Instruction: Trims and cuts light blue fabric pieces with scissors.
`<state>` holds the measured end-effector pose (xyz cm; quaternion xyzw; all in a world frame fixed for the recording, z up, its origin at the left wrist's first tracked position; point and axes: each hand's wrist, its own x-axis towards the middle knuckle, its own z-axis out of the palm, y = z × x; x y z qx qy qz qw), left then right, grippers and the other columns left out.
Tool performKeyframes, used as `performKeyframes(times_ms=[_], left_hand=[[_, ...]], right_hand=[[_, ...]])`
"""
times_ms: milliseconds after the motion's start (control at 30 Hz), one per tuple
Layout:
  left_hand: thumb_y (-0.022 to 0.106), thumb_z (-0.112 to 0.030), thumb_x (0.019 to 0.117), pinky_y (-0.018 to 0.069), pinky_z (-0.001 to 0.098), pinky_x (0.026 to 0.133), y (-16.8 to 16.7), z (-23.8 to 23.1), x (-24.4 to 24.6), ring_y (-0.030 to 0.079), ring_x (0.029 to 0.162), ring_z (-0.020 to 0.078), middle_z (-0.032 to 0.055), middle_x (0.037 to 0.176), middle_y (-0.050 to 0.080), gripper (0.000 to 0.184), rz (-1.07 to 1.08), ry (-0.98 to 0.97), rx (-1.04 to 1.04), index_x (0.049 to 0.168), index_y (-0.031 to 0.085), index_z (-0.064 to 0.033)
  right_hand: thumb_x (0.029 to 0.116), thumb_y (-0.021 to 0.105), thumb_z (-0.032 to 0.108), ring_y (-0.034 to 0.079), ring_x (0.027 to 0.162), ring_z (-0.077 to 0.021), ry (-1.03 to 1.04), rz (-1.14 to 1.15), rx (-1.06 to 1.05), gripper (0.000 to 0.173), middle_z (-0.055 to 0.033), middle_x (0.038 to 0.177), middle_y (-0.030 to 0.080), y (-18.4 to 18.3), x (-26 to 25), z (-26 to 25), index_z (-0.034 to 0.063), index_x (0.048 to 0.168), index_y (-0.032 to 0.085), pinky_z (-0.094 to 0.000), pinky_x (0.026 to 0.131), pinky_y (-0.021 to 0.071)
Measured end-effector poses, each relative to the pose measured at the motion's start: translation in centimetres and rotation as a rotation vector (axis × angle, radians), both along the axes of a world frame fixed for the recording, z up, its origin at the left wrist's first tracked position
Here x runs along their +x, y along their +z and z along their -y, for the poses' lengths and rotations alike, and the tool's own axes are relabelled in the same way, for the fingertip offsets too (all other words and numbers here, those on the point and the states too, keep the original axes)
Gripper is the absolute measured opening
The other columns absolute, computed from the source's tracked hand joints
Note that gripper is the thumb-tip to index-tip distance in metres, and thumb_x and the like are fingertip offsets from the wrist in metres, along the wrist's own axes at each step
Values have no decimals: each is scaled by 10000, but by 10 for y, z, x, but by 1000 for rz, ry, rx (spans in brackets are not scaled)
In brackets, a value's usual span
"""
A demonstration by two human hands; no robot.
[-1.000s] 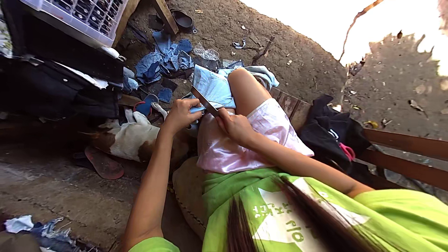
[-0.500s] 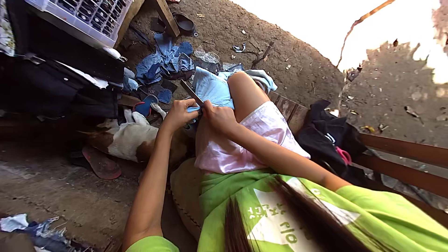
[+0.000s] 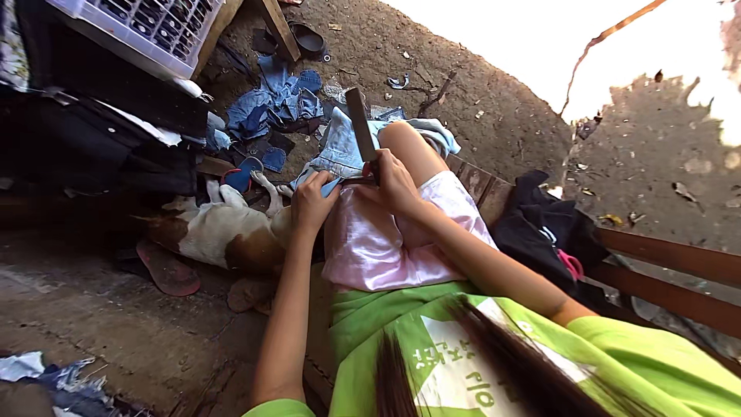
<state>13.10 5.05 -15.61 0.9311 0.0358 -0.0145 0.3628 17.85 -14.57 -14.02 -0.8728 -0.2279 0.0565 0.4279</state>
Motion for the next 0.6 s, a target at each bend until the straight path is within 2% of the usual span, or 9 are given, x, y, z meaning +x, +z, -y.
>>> performKeyframes(times_ms=[33, 67, 200, 333, 400, 433, 500, 533, 600], left_hand=[[740, -107, 899, 531, 551, 718, 1, 3, -2, 677, 800, 359, 200, 866, 672, 165, 3, 28, 3, 952, 711, 47], [739, -106, 910, 531, 560, 736, 2, 5, -2, 681, 822, 370, 210, 889, 679, 170, 0, 56, 5, 970, 714, 50], [683, -116, 973, 524, 577, 871, -1, 2, -1, 695, 958, 383, 233, 1013, 705, 198, -20, 65, -52, 1048, 706, 65], [593, -96, 1017, 503, 547, 957, -8, -21, 4, 677, 1045, 337, 232, 1097, 693, 265, -23, -58, -294, 1209, 623, 83], [537, -51, 1024, 508, 478, 955, -9, -27, 5, 656, 1053, 281, 201, 1119, 676, 221, 0, -118, -332, 1197, 616, 62], [517, -33, 1023, 517, 501, 939, -7, -27, 6, 665, 1045, 301, 199, 1112, 684, 215, 10, -140, -279, 1151, 670, 48], [522, -5, 997, 543, 564, 789, 1, -18, 7, 684, 922, 368, 202, 1028, 676, 227, 27, -134, -51, 1072, 736, 5], [560, -16, 969, 550, 562, 726, 2, -13, 6, 690, 861, 388, 211, 994, 676, 208, 80, -110, 66, 1053, 750, -4], [651, -111, 905, 540, 530, 704, 0, -5, 6, 684, 838, 393, 215, 965, 675, 205, 203, -57, 239, 1056, 760, -24]], right_hand=[[764, 854, 156, 669, 906, -375, 29, 4, -32, 517, -212, 959, 666, -1, 5, -6, -83, 1132, 580, -532, 810, 521], [791, 831, 149, 671, 907, -374, 49, -7, -70, 465, -204, 943, 666, -1, 9, -11, -74, 1116, 585, -531, 819, 525], [900, 709, 124, 688, 805, -371, 96, 23, -168, 300, -186, 837, 658, -2, 21, -20, -63, 1100, 588, -519, 718, 549], [943, 667, 142, 696, 821, -372, 140, -195, -131, 375, -189, 861, 677, 6, 35, -20, -75, 1220, 536, -547, 752, 547], [929, 701, 119, 692, 814, -333, 180, -253, -4, 430, -191, 878, 678, -2, 43, -16, -95, 1247, 506, -514, 769, 552], [917, 714, 97, 684, 808, -302, 203, -256, 60, 430, -186, 883, 672, -6, 47, -15, -101, 1235, 502, -478, 772, 554], [917, 715, 82, 667, 797, -255, 227, -264, 118, 403, -167, 879, 654, -9, 50, -14, -92, 1210, 500, -425, 768, 549], [918, 712, 79, 660, 789, -239, 227, -265, 130, 394, -158, 869, 648, -8, 51, -15, -91, 1205, 501, -408, 763, 546], [918, 707, 75, 655, 779, -213, 210, -270, 157, 389, -146, 858, 644, -7, 55, -18, -94, 1200, 499, -381, 758, 543]])
